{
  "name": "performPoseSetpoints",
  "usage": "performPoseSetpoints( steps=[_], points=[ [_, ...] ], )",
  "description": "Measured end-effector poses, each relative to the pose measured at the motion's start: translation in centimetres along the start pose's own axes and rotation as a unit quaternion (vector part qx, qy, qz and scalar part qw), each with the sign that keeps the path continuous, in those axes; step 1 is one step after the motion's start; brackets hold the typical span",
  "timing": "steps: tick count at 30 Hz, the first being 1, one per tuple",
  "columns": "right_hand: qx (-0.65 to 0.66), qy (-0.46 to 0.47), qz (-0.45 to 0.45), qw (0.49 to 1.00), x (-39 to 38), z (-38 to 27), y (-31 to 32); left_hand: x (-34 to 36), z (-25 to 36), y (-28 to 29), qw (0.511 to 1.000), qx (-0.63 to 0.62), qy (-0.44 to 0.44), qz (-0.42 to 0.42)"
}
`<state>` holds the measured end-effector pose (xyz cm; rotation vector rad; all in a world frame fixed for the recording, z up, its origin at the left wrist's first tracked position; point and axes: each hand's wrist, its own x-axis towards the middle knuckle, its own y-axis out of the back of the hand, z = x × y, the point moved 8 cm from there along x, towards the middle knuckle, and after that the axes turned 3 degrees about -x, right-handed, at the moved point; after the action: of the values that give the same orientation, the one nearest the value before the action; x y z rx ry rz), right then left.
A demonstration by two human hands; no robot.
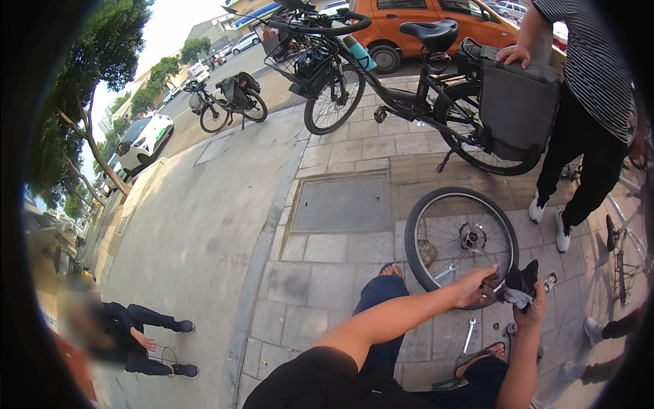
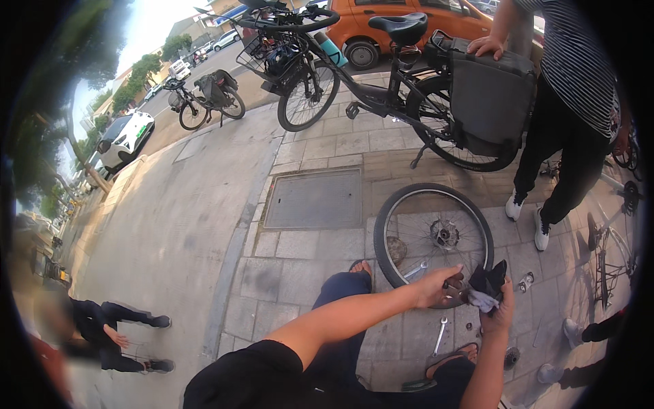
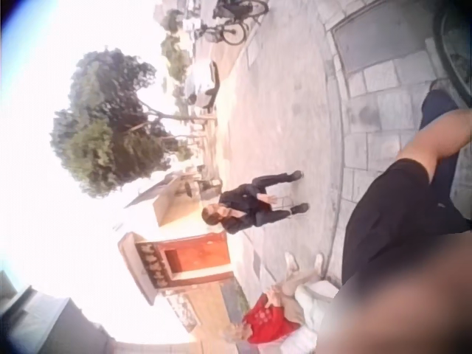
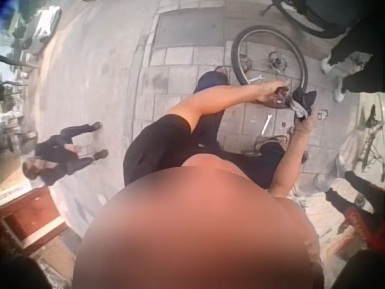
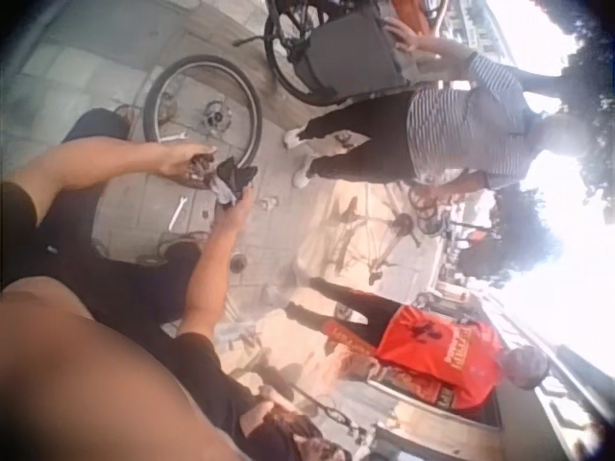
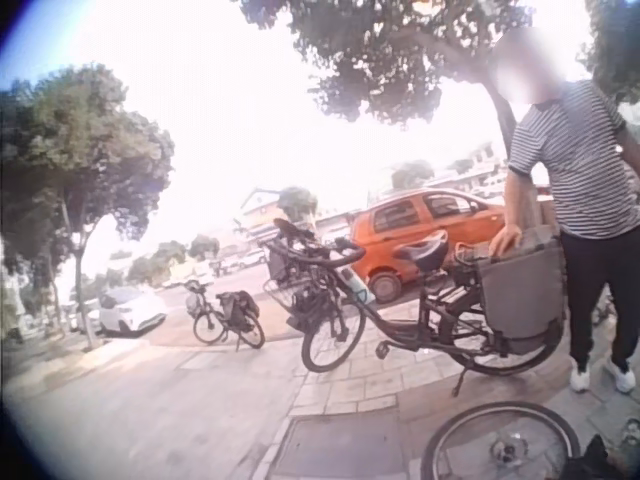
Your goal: The person sits on the ground and cleans the hub of a bicycle wheel with a cloth. They then remove the inner tube from the tire, inspect it, and use a T-handle tool to adjust the valve stem. The person continues to manipulate the inner tube and valve while seated.
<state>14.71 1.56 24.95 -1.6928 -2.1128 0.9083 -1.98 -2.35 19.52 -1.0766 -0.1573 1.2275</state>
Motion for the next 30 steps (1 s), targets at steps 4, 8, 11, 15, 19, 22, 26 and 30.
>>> performPoseSetpoints(
  steps=[4,8,11,15,19,22,26,30],
  points=[
    [-0.056,-0.039,0.092,0.993,0.0,2.3,6.3,-1.5,-2.1,4.5,0.994,0.007,-0.036,0.102],
    [-0.121,-0.070,0.124,0.982,-3.2,6.0,8.7,-4.8,-6.0,5.5,0.996,0.048,0.001,0.077],
    [-0.136,-0.102,0.051,0.984,-6.4,9.2,6.3,-7.1,-8.4,4.7,0.997,0.069,0.031,0.009],
    [-0.094,-0.070,0.134,0.984,-10.1,13.5,4.7,-8.8,-10.4,4.4,0.993,0.110,0.011,0.048],
    [-0.153,-0.087,0.168,0.970,-12.3,16.4,4.3,-10.2,-11.2,4.6,0.985,0.119,-0.050,0.114],
    [-0.149,-0.069,0.168,0.972,-12.6,17.0,4.4,-11.4,-12.0,4.6,0.979,0.137,-0.058,0.137],
    [-0.212,0.004,0.183,0.960,-12.2,16.1,5.5,-13.1,-13.5,5.0,0.974,0.144,-0.033,0.174],
    [-0.267,-0.005,0.276,0.923,-12.5,15.3,8.6,-14.9,-15.1,5.4,0.974,0.139,0.002,0.178]
  ],
)
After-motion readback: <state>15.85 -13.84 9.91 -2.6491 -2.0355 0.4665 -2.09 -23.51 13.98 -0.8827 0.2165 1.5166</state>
